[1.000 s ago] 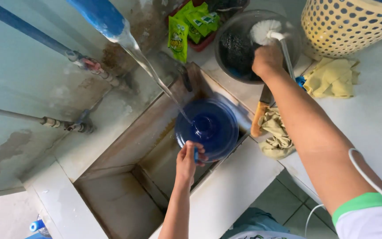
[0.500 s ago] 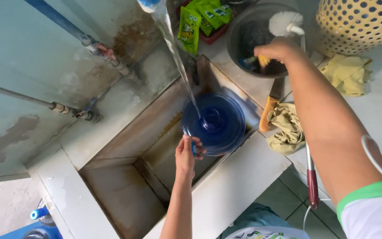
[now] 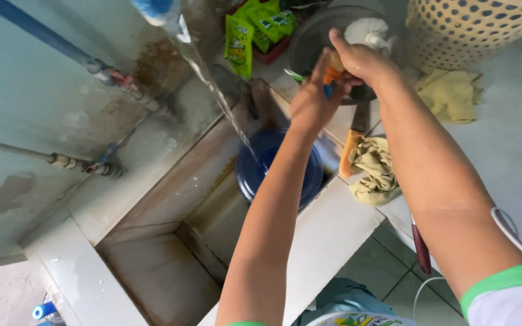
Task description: Scrubbing the interior of a large plastic water jug with a long brush and then rinsing it with water.
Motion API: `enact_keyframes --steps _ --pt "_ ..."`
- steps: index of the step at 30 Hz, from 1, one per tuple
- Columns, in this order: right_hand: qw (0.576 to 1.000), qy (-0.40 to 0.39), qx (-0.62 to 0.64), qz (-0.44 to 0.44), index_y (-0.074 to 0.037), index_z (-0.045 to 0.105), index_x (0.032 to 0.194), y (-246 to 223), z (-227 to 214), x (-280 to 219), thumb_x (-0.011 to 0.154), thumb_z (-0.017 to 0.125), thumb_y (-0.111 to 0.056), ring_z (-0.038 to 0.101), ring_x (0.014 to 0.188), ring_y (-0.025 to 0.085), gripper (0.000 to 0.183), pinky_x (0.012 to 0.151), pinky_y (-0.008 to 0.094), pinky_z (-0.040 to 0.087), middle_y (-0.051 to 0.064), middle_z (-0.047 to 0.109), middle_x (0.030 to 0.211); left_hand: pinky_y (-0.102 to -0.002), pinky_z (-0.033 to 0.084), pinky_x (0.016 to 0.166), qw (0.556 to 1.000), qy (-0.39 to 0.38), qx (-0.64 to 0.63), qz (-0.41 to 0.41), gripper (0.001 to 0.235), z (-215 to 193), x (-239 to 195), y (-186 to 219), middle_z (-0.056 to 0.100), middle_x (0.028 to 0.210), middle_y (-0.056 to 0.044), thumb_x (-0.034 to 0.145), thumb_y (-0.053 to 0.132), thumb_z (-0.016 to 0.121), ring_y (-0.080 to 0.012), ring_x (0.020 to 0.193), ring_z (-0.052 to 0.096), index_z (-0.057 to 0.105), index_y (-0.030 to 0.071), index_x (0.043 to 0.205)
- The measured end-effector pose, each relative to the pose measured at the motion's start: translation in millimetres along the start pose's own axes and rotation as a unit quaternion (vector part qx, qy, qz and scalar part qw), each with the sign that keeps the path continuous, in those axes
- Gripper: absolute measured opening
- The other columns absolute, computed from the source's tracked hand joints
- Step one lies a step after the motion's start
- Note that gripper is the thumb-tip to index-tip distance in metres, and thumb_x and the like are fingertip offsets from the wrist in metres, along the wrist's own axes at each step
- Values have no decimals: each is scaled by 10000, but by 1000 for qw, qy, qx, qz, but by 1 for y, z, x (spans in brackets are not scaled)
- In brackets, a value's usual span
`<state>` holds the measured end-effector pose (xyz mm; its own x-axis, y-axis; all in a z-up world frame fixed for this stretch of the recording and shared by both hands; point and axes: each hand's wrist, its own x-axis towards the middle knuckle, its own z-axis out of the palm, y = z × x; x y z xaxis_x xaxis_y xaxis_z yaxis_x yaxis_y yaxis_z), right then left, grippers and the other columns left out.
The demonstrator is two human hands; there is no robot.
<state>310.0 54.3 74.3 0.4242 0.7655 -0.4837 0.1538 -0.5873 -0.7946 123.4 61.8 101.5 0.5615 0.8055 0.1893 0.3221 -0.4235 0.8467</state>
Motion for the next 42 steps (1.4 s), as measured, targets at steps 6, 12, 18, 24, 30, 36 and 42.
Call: enact_keyframes --steps 6,12,18,24,30,36,42 --pt "975 15 177 -135 -68 688 1064 86 -4 59 1048 424 -546 697 801 151 546 720 299 529 44 734 903 -428 575 837 993 8 4 -115 581 50 77 -43 782 1037 -167 763 448 767 -345 997 750 613 128 1224" --pt "973 -2 41 -229 -100 665 1180 74 11 11 901 671 -128 706 891 216 280 780 361 545 117 736 965 -428 575 687 964 106 -18 -242 465 67 108 -79 749 972 -209 855 453 753 -350 873 733 687 31 1040" --pt "958 6 -205 -203 -117 777 1034 42 11 7 868 807 -216 730 910 258 196 816 374 548 120 766 984 -380 481 406 837 126 -354 -399 396 71 121 -114 689 771 -181 909 318 701 -257 558 642 661 -71 846" --pt "956 112 -134 -234 -96 774 1111 52 -2 40 932 771 -289 701 920 216 263 834 362 530 96 766 1016 -358 525 441 783 85 -502 -357 279 66 109 -98 666 748 -125 967 277 611 -226 542 643 611 -2 955" --pt "904 53 321 -278 -49 726 1150 24 -27 19 1058 642 -357 641 806 90 332 766 280 547 -13 699 896 -458 564 707 987 -107 -27 -117 319 159 98 -171 722 968 -222 995 326 599 -359 806 695 681 40 1112" --pt "951 97 234 -179 -63 657 1060 24 -31 -1 1018 668 -382 482 549 96 322 499 277 381 -10 585 703 -499 509 919 988 -68 90 -101 380 109 100 -115 699 1164 -238 984 369 521 -440 1096 645 642 78 1196" --pt "926 222 -162 -257 -90 768 935 23 -27 -8 882 818 -323 691 722 204 244 646 355 550 84 736 841 -454 544 774 985 164 -24 -54 211 40 13 -51 710 967 -195 978 266 611 -399 885 682 665 68 1030"
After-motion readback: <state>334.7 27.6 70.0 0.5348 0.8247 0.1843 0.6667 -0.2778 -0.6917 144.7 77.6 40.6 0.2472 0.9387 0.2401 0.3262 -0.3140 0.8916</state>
